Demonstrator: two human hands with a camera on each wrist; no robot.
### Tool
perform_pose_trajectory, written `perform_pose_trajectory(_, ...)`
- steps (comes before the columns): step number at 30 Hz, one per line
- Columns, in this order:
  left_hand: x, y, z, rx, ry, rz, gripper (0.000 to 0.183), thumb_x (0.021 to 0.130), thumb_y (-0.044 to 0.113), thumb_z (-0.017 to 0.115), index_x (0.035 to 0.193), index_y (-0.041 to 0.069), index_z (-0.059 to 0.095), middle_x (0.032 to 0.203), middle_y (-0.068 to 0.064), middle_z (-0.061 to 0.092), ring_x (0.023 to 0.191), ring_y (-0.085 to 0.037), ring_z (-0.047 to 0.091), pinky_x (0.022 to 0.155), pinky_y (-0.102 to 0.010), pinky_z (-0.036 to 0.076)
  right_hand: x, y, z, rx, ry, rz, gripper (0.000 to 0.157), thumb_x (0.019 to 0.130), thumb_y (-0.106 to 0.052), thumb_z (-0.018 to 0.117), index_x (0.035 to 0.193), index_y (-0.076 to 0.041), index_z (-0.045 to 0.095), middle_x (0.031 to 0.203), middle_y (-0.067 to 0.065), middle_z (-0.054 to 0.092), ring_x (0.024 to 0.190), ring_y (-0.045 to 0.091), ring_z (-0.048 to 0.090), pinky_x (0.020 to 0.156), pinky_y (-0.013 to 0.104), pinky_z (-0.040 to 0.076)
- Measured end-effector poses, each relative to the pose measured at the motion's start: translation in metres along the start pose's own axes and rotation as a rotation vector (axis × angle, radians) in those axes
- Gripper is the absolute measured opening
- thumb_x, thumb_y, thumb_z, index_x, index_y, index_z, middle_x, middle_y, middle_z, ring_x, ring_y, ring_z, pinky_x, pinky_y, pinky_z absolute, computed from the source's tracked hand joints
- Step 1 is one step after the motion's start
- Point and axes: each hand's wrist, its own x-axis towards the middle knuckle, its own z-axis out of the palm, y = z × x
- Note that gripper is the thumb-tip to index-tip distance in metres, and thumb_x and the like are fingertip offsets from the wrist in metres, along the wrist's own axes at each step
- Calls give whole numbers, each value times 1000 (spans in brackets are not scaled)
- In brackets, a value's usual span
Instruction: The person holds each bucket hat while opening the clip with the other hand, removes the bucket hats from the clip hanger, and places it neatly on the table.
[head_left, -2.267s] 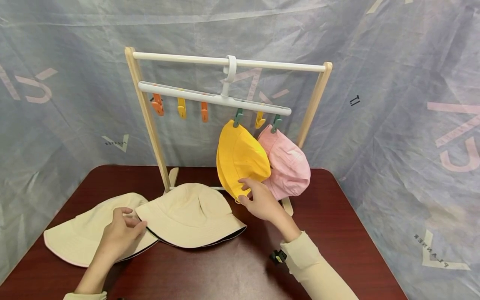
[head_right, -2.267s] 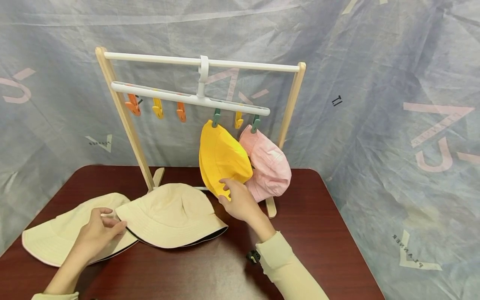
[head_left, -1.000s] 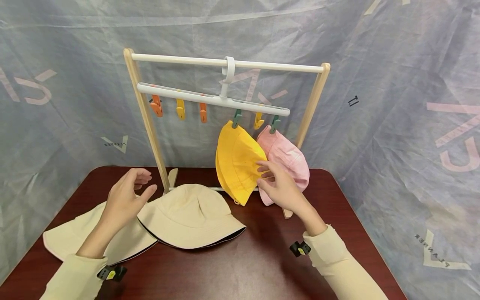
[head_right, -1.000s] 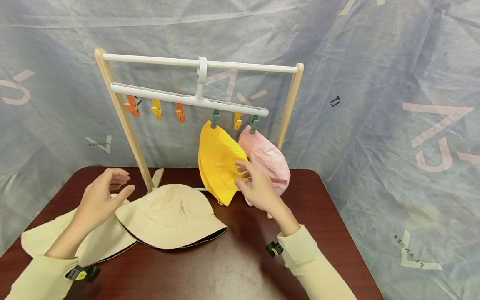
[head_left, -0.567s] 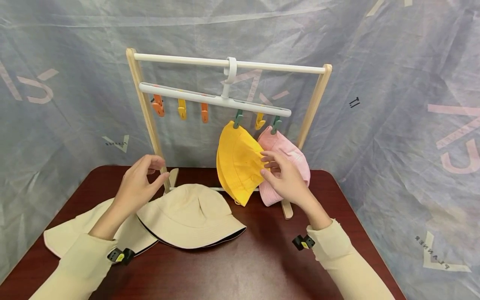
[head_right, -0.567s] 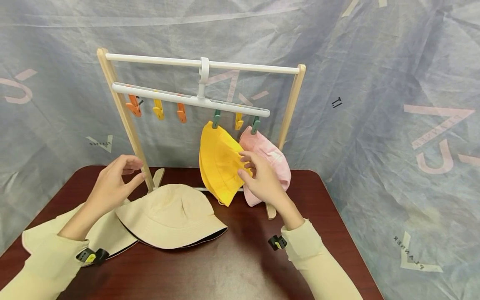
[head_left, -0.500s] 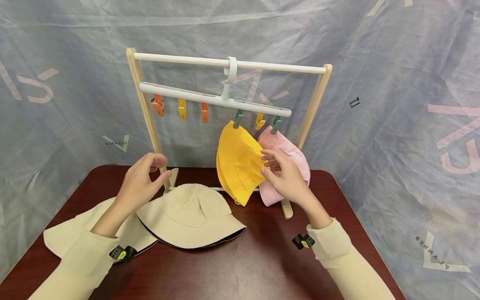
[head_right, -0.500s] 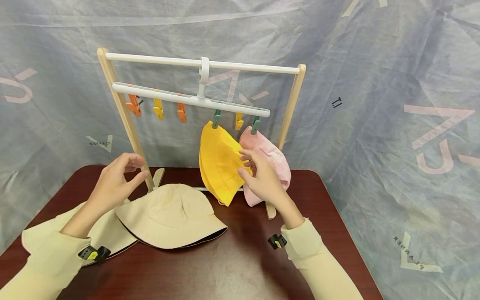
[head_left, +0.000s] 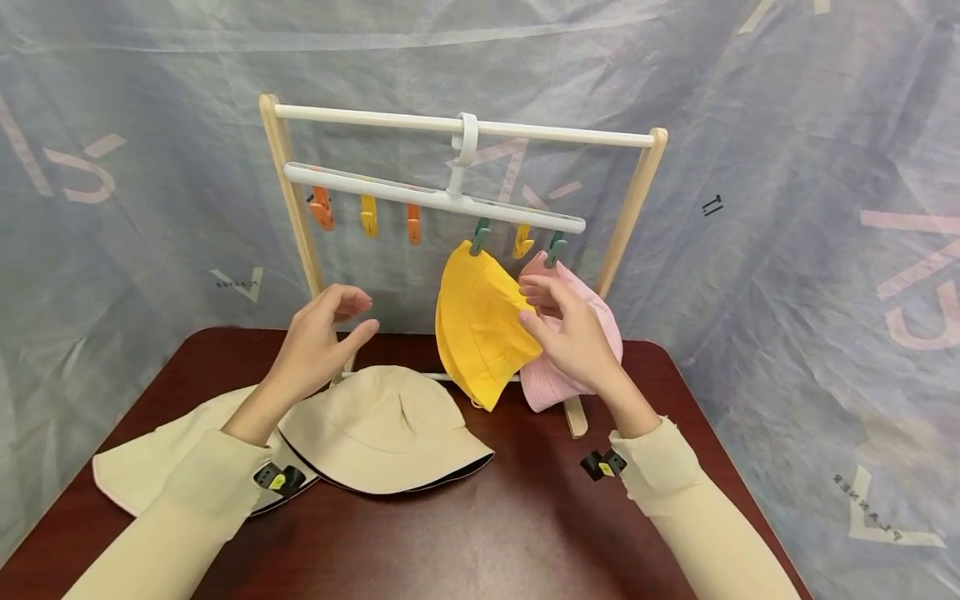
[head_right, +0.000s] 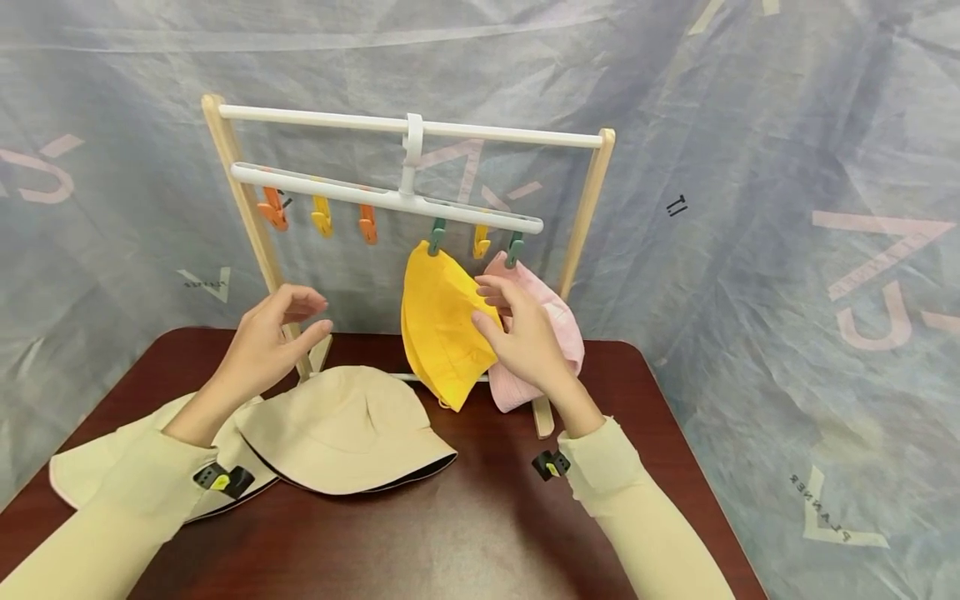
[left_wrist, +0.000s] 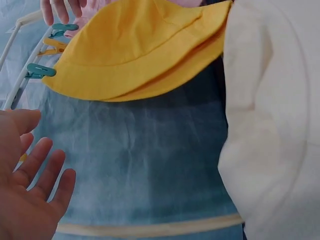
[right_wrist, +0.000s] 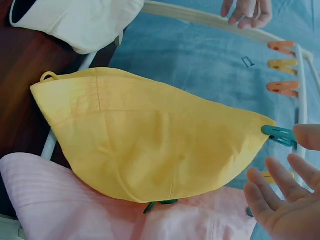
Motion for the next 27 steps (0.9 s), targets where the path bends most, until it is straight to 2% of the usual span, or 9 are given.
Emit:
perform_pose_trajectory(11,20,20,21,-143,9,21,32,104,20,73,130,9,59,127,-8,67,121,-25,63,106,-51,52,12,-8,2,51,9,6,50,105,-17,69,152,-7,54,149,14,59,137,33,57,117,52,46)
perform_pose_trajectory(17,32,24,29,-212,13,-4,32,104,21,72,130,10,59,127,-8,68,121,-24,64,108,-50,51,18,-14,1,89,18,1,50,105,-18,70,151,-7,54,148,14,58,136,34,58,116,54,46)
perform_pose_trajectory(27,52,26,46,-225,15,11,32,104,22,72,131,10,59,128,-9,68,120,-23,64,109,-48,51,25,-15,-2,101,12,31,52,105,-16,68,153,-6,51,150,16,58,140,34,55,117,50,45)
